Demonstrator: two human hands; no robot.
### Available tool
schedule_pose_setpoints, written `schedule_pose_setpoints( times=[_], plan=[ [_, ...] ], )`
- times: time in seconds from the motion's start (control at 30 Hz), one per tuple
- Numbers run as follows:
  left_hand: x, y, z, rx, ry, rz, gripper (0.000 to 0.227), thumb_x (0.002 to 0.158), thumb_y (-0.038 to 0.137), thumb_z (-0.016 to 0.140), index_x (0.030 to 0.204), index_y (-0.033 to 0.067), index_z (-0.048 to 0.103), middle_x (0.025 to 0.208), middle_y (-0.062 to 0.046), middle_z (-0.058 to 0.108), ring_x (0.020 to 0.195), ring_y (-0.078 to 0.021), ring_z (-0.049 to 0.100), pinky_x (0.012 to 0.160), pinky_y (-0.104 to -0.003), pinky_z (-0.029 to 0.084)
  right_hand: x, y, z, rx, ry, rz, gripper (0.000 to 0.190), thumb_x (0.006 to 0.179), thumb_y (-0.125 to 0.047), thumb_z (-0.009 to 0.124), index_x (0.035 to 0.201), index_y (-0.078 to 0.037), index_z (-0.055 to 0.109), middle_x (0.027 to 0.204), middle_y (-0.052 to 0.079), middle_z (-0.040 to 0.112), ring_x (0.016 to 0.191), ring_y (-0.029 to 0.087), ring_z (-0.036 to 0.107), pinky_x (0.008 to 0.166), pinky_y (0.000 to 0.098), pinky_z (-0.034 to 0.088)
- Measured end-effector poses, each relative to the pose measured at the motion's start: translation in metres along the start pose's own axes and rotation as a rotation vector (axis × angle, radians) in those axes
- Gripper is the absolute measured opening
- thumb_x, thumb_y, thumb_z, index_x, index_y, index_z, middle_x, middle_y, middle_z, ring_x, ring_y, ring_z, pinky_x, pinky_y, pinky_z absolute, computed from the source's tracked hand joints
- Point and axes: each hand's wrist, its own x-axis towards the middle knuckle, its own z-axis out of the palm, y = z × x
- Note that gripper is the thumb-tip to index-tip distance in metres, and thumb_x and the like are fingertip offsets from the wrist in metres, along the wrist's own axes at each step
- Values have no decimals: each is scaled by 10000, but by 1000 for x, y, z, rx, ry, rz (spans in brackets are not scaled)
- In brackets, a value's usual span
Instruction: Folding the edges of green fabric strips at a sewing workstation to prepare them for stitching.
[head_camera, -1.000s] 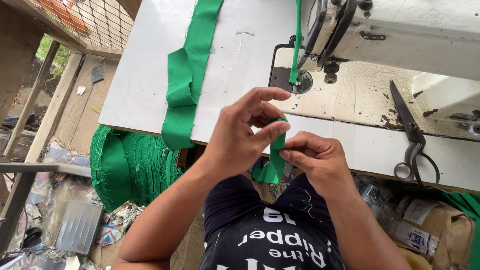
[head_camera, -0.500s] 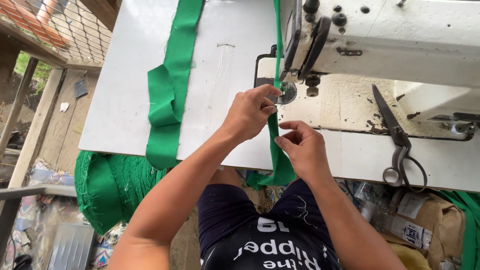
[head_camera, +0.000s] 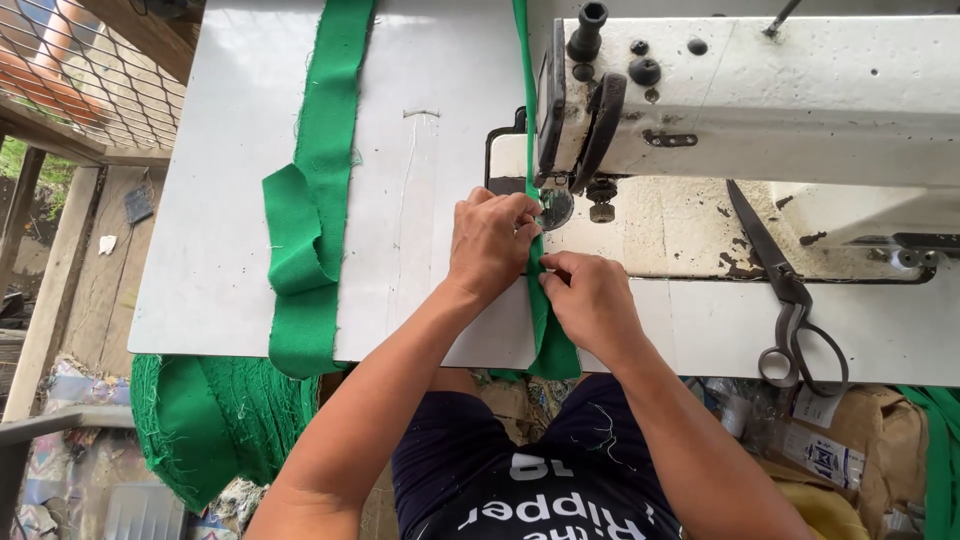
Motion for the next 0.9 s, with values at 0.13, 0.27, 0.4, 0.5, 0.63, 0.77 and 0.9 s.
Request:
schedule_pose_setpoints(
  times=[0.13, 0.27, 0.4, 0.5, 0.63, 0.77, 0.9],
  plan=[
    [-4, 10, -11, 96, 32, -13, 93, 807, 193, 822, 845, 247, 757, 811, 66, 583, 928, -192, 560, 845, -374, 453, -2, -11, -11, 18, -59, 37, 232, 964, -73, 654, 1147, -5, 779, 873, 225, 759, 772, 347, 740, 629, 393, 596],
    [-12, 19, -25, 234, 8, 83, 32, 840, 220, 782, 810, 231, 787, 850, 27, 484, 954, -213, 514, 865, -400, 419, -1, -13, -18, 1, -101, 51, 234, 945, -66, 650, 1126, 4, 782, 884, 247, 761, 802, 366, 742, 642, 422, 591],
    [-19, 33, -43, 308, -40, 152, 187, 862, 366, 730, 951, 230, 822, 898, -3, 492, 973, -233, 490, 882, -441, 386, 7, -5, -17, 25, -114, 21, 239, 942, -65, 644, 1118, 13, 785, 910, 264, 760, 821, 392, 741, 663, 451, 592],
    [-24, 35, -44, 325, -60, 132, 283, 847, 406, 716, 1035, 225, 824, 919, -16, 501, 979, -249, 490, 891, -464, 383, 6, -3, -17, 48, -155, 28, 252, 973, -84, 610, 1132, 4, 784, 914, 240, 755, 781, 324, 727, 664, 403, 585],
    [-26, 40, -50, 334, -69, 117, 311, 850, 399, 719, 1080, 217, 823, 904, -20, 497, 960, -236, 490, 889, -468, 382, -5, -12, -20, 8, -140, -16, 250, 963, -100, 623, 1120, 8, 784, 894, 232, 756, 773, 312, 726, 655, 416, 585],
    [-28, 42, -59, 337, -117, 123, 452, 812, 496, 734, 1154, 207, 791, 956, -30, 484, 1011, -275, 480, 926, -506, 374, -13, -6, -32, -166, -66, -339, 247, 982, -113, 605, 1091, 40, 765, 901, 251, 713, 841, 379, 711, 701, 462, 578],
    [-29, 41, -65, 306, -177, 119, 591, 777, 579, 755, 1231, 200, 762, 1011, -36, 475, 1069, -289, 474, 975, -532, 363, 10, 34, -31, -350, 89, -843, 296, 988, -215, 658, 1262, -144, 742, 1425, 89, 644, 1359, 351, 536, 997, 454, 451]
  ],
)
